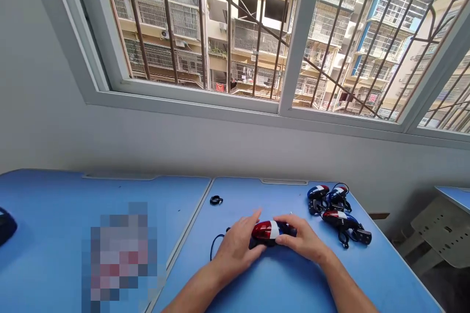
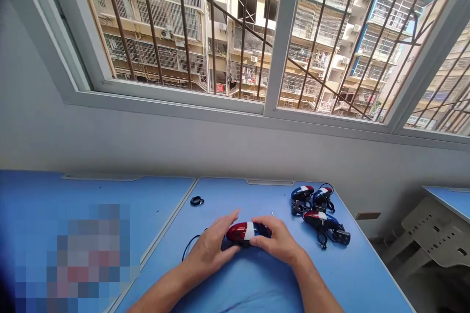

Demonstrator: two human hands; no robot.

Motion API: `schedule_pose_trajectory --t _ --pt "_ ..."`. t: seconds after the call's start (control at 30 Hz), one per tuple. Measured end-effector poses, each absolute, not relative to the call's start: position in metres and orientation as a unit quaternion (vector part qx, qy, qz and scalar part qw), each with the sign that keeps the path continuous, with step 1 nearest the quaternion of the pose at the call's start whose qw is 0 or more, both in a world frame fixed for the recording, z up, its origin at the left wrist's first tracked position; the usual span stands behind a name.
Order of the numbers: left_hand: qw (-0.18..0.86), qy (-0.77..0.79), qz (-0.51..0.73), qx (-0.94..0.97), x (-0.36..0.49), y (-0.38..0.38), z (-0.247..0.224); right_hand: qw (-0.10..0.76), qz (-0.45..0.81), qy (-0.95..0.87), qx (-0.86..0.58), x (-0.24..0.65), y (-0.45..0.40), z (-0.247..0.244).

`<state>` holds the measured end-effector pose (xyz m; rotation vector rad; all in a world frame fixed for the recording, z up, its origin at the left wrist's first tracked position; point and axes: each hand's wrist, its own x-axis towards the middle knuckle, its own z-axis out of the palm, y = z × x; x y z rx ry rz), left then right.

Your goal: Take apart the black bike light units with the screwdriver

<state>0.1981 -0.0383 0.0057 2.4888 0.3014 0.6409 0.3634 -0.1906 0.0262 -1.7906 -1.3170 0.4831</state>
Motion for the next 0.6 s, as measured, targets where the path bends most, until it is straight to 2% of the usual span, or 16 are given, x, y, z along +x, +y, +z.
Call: schedule_pose_trajectory --t 0.3,0.6 --pt "0.315 0.181 0.192 0.912 0.193 -0.043 0.031 0.431 0.181 -0.543 -0.698 0.358 -0.192 0.032" --pt "0.354 0.188 0.174 0.9 0.192 -0.046 0.039 0.444 0.226 -0.542 -0.676 0.357 -0.193 0.031"
